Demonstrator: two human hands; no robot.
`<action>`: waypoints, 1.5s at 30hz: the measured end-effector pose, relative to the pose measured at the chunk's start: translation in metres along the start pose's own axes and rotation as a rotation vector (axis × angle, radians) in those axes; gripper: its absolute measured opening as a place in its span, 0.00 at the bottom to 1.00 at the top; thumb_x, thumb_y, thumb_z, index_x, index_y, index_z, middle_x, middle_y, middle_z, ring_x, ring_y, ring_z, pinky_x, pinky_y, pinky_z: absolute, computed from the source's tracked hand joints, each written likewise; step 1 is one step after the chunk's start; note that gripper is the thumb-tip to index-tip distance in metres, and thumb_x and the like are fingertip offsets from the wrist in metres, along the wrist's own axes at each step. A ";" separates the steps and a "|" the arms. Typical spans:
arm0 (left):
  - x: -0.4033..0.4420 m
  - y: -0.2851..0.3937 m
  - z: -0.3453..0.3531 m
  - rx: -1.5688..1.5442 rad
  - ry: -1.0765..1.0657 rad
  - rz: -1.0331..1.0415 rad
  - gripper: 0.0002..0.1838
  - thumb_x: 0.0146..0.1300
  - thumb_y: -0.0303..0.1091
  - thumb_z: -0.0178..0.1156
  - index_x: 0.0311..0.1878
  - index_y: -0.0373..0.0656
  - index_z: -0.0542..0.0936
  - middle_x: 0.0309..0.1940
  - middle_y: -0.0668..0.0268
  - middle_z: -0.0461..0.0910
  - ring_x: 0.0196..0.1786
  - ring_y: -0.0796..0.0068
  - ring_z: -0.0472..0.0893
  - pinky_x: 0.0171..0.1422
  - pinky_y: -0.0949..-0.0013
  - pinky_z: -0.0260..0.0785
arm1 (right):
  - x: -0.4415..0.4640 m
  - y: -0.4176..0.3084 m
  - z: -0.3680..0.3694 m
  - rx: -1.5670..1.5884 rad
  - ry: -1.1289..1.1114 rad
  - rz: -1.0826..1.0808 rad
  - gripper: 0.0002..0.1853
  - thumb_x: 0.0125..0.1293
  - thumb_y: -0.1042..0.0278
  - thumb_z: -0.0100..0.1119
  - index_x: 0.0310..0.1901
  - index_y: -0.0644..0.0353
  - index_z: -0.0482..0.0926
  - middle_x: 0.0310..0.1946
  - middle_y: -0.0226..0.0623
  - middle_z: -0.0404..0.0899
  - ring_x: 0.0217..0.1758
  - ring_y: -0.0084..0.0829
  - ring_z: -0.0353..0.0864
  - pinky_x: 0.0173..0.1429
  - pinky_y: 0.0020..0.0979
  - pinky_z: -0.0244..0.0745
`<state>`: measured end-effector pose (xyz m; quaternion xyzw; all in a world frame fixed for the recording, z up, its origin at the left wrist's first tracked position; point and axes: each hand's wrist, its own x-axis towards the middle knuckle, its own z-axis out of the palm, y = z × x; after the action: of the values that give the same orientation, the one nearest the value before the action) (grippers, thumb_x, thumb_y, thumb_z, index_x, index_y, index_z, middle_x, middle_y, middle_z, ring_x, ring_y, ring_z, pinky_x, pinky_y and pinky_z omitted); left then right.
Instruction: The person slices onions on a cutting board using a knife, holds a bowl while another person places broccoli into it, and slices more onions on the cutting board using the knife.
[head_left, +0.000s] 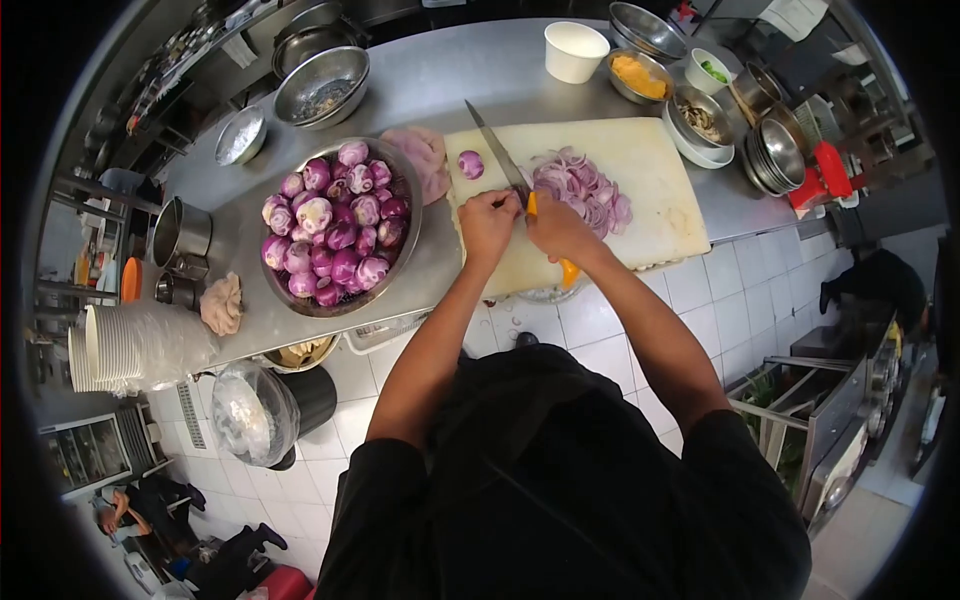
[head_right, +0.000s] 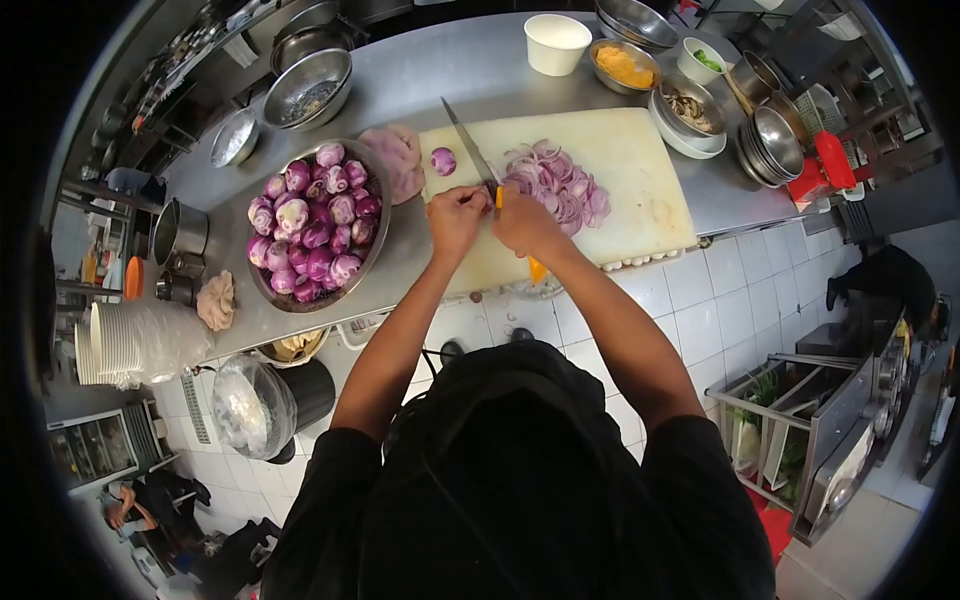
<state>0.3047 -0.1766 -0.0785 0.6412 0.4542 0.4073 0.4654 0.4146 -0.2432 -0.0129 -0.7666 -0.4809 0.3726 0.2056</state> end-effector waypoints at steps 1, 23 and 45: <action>0.002 0.002 -0.001 0.016 -0.003 0.016 0.11 0.54 0.33 0.63 0.36 0.36 0.86 0.23 0.56 0.84 0.25 0.69 0.83 0.37 0.69 0.75 | -0.004 -0.007 -0.009 -0.003 0.007 -0.006 0.16 0.66 0.69 0.47 0.49 0.73 0.63 0.28 0.57 0.79 0.17 0.43 0.80 0.22 0.39 0.77; 0.002 0.002 -0.003 0.034 -0.025 -0.017 0.10 0.57 0.30 0.63 0.37 0.31 0.85 0.22 0.64 0.84 0.26 0.81 0.81 0.36 0.75 0.75 | -0.023 -0.009 0.014 -0.011 0.079 0.013 0.15 0.62 0.72 0.46 0.47 0.75 0.64 0.27 0.59 0.80 0.19 0.46 0.81 0.24 0.40 0.78; 0.070 -0.015 -0.031 0.523 0.150 0.532 0.09 0.54 0.27 0.64 0.39 0.38 0.83 0.39 0.54 0.81 0.37 0.60 0.81 0.43 0.64 0.74 | -0.036 0.031 0.027 0.035 0.256 -0.086 0.18 0.65 0.62 0.50 0.48 0.71 0.66 0.33 0.64 0.79 0.41 0.62 0.79 0.48 0.55 0.72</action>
<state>0.2904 -0.1002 -0.0789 0.8024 0.3931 0.4300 0.1294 0.4028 -0.2901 -0.0378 -0.7827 -0.4769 0.2708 0.2943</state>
